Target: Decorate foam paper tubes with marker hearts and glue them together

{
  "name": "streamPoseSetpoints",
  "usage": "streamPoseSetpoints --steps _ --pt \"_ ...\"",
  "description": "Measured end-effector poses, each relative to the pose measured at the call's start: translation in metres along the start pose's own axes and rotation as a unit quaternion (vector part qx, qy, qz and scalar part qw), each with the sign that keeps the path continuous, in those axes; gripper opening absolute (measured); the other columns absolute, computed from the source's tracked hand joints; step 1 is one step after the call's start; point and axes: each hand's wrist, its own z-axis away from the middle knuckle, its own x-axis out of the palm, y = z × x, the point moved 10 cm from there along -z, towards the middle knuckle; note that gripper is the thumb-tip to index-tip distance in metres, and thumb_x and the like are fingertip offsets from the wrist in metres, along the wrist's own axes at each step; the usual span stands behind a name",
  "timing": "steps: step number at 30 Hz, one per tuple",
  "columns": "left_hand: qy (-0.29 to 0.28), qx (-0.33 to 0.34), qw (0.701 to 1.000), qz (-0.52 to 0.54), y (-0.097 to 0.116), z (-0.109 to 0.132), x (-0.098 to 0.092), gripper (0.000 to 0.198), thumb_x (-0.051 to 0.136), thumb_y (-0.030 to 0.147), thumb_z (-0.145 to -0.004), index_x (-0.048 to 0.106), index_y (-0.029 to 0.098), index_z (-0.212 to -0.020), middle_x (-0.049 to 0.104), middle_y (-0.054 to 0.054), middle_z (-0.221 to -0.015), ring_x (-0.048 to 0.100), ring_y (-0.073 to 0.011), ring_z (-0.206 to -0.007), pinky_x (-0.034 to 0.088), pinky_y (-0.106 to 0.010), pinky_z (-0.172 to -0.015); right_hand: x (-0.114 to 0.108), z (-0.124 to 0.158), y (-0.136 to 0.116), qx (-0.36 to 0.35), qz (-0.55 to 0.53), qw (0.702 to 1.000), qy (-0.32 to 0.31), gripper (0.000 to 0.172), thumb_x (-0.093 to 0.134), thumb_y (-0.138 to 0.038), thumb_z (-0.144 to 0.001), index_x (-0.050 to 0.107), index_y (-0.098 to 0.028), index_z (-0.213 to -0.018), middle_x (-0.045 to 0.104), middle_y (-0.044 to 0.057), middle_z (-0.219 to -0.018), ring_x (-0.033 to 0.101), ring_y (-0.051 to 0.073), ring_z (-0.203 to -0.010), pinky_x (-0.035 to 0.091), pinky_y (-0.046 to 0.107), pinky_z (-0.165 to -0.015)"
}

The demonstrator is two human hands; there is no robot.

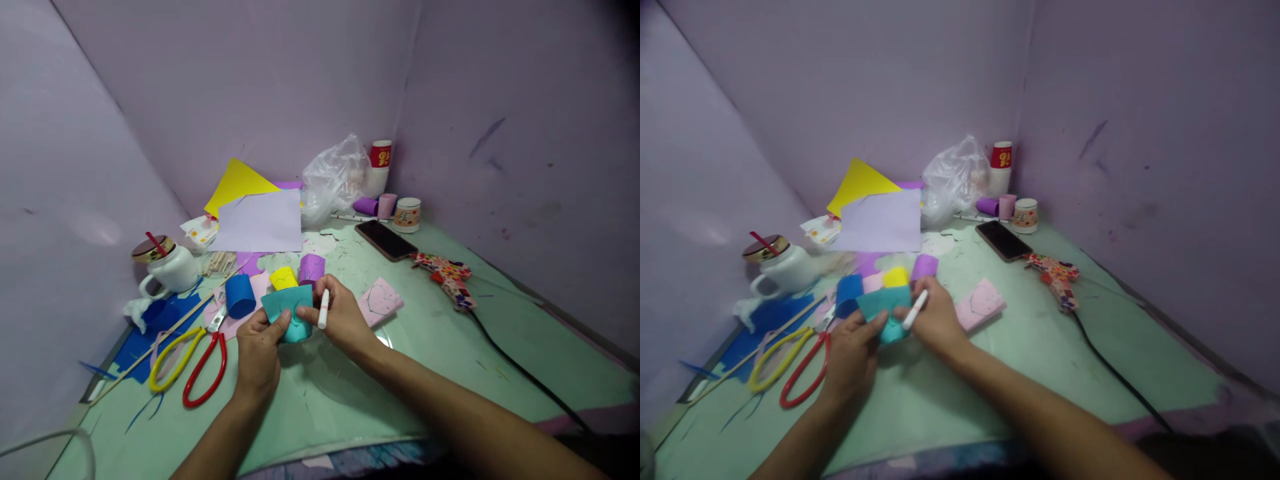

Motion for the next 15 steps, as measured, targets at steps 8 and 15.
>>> streamPoseSetpoints --steps 8,15 --pt "-0.013 0.038 0.993 -0.112 0.004 0.0023 -0.0041 0.027 0.073 0.04 -0.067 0.07 0.015 -0.077 0.067 -0.001 -0.065 0.057 -0.0133 -0.058 0.048 -0.026 -0.059 -0.003 -0.0022 0.0019 0.003 -0.002 1.0 0.016 0.037 0.072 -0.024 -0.052 0.038 -0.022 -0.067 0.041 -0.009 -0.058 0.036 0.009 -0.053 0.032 0.021 -0.048" --pt "0.009 0.039 0.986 -0.162 0.0066 0.0011 -0.0059 0.029 0.074 0.043 -0.064 0.068 0.014 -0.068 0.063 0.0 -0.058 0.053 -0.0125 -0.054 0.045 -0.024 -0.054 -0.0027 -0.0012 0.001 -0.01 0.012 1.0 0.012 0.038 0.073 -0.023 -0.052 0.038 -0.022 -0.067 0.039 -0.01 -0.058 0.034 0.008 -0.053 0.03 0.02 -0.048"
